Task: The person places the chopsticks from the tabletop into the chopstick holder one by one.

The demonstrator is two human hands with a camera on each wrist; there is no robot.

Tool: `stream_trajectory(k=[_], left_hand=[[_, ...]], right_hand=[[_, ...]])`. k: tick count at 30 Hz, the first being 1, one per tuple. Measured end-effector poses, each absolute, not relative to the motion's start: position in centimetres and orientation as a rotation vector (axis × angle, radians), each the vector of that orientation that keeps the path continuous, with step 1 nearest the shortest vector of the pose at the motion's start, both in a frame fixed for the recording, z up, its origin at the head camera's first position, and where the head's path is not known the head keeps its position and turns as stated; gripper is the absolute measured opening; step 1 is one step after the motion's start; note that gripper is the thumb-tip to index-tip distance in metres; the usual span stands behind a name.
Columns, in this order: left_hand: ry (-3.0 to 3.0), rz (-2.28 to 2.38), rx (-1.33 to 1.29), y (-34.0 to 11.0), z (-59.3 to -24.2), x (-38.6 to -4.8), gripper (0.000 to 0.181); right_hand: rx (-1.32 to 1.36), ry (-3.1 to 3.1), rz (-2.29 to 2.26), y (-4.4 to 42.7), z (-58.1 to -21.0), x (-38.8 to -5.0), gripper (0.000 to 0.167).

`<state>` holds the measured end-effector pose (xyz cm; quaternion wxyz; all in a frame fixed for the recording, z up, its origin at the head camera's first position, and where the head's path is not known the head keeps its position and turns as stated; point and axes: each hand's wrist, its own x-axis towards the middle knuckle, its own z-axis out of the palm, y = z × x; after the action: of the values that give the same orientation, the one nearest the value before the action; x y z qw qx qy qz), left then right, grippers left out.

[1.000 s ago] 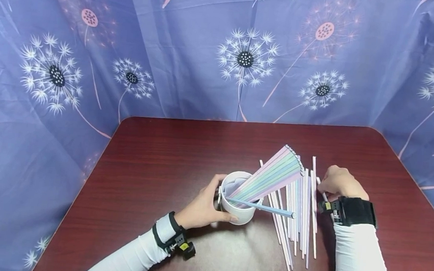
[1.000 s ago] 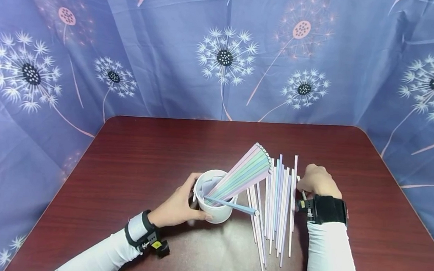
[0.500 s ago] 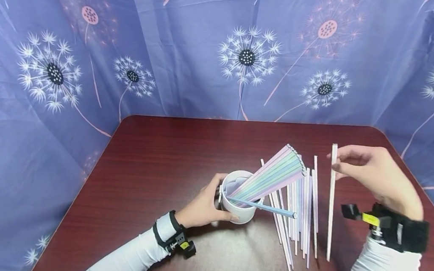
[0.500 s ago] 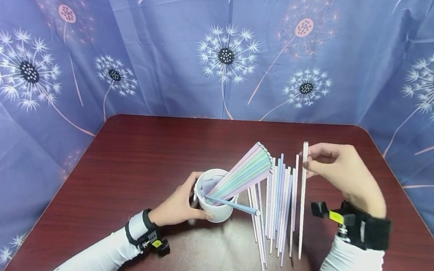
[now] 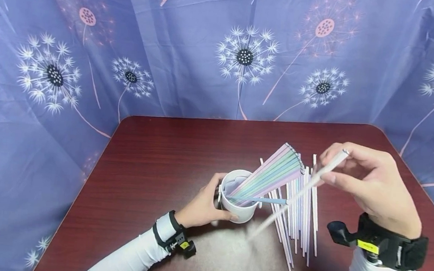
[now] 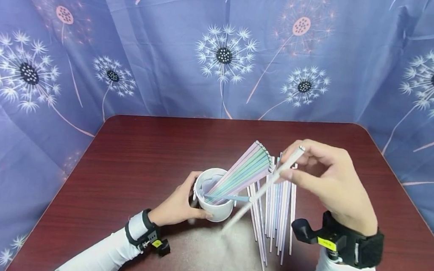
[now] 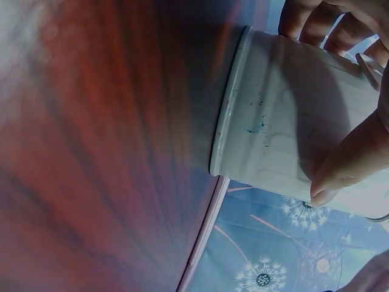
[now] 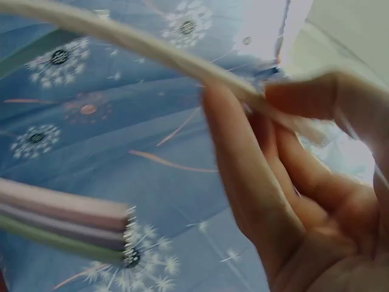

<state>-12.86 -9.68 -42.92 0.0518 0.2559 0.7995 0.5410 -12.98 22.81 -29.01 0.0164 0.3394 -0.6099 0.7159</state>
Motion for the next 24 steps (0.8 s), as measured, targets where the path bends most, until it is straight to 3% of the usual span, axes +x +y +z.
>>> stream_trajectory(k=[11,18,24], left_hand=[[2.441,1.64,0.743,-9.9,-46.5,-14.3,0.097],[2.412,1.663,0.732,-9.6,-44.4,-13.4,0.092],[2.425,1.658,0.735,-9.6,-43.4,-12.8,0.09]], right_hand=[[0.729,-1.578,2.337,20.4,-29.0,-13.9,0.021],[0.622,-1.759,2.076,19.6,-28.6,-12.8,0.023],[0.692,-2.127,1.562,17.0,-29.3,-12.3,0.026]])
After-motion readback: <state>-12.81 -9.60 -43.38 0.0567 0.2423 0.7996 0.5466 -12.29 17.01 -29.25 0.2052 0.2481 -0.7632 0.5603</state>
